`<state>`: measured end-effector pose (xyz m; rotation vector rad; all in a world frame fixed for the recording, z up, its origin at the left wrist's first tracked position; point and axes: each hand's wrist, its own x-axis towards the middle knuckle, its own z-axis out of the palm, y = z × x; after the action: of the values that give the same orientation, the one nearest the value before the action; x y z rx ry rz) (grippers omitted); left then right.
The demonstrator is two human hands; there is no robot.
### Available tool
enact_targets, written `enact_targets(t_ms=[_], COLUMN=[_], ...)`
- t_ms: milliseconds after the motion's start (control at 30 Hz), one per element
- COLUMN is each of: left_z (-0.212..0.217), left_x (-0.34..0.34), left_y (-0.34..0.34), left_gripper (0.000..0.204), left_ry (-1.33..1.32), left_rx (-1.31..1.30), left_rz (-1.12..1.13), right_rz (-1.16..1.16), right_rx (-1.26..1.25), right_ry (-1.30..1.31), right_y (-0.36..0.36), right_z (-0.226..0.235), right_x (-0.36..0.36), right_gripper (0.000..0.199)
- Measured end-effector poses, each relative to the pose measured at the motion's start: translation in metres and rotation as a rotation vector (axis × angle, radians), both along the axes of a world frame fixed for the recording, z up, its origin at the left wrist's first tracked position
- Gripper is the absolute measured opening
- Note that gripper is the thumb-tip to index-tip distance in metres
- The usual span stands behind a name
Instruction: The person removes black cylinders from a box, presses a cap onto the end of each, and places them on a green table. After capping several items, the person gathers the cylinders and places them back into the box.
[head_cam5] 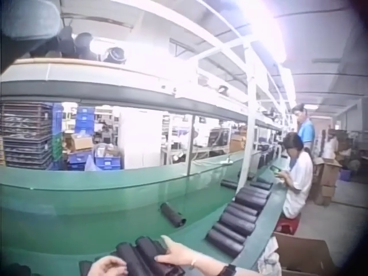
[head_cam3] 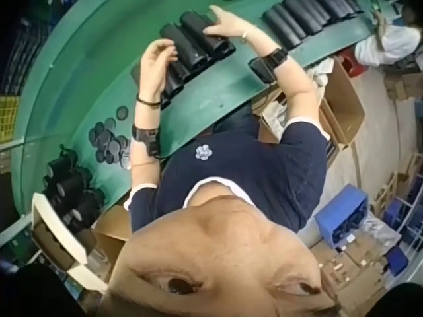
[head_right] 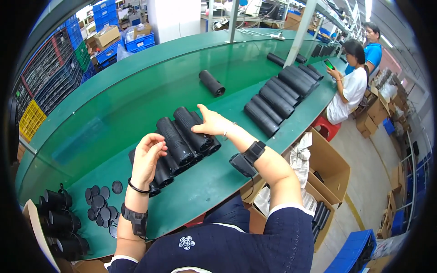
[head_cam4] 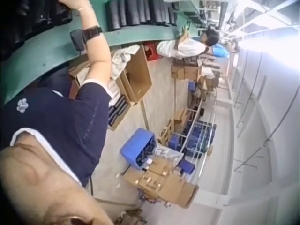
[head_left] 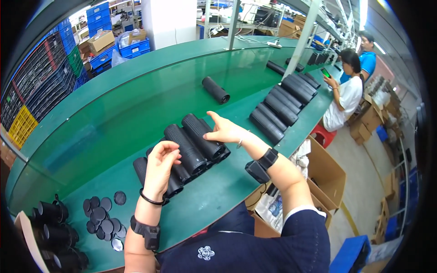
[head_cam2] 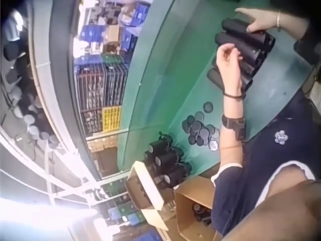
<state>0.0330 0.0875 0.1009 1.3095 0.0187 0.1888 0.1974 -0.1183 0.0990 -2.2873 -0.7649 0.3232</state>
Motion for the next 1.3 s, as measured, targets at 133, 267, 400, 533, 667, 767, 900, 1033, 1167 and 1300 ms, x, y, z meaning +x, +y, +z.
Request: enact_targets(t_ms=[133,267,400,533,667,767,900,1033,1167,1300], left_z=[-0.001,-0.002,-0.003,-0.014,-0.031,-0.027,-0.040,-0.041,-0.045,-0.047], left_x=[0.005,0.011,-0.006,-0.020,-0.027,-0.036,-0.037,-0.030,-0.019,-0.016], left_y=[-0.031,-0.074,-0.095,-0.098,-0.102,-0.108,-0.110,-0.109,-0.093,-0.082], left_gripper=[0.062,0.063,0.065,0.069,0.066,0.064,0.055,0.051,0.055,0.052], left_ry=[-0.027,-0.201,-0.398,-0.359,-0.437,-0.455,-0.427,-0.479,-0.303,-0.228], left_rx=[0.023,0.005,0.254,0.446,0.499,0.438,0.390,0.412,-0.112,-0.553], left_rz=[0.053,-0.122,-0.282,-0.410,-0.388,-0.412,-0.446,-0.471,-0.531,-0.517], right_rz=[-0.002,0.120,-0.014,0.033,0.006,0.027,0.067,0.020,0.090,0.062], right_rx=[0.285,0.431,0.802,1.082,0.969,1.038,1.059,1.050,1.009,0.694], right_ry=[0.075,-0.124,-0.015,0.254,0.214,0.278,0.276,0.202,0.155,0.223], right_y=[-0.022,-0.055,-0.088,-0.079,-0.080,-0.084,-0.081,-0.084,-0.088,-0.084], right_z=[0.023,0.020,-0.010,0.000,-0.012,-0.016,-0.019,-0.022,-0.031,-0.042], right_x=[-0.053,-0.123,-0.141,-0.158,-0.165,-0.172,-0.180,-0.185,-0.170,-0.186], right_gripper=[0.086,0.076,0.057,0.042,0.035,0.036,0.036,0.028,0.044,0.068])
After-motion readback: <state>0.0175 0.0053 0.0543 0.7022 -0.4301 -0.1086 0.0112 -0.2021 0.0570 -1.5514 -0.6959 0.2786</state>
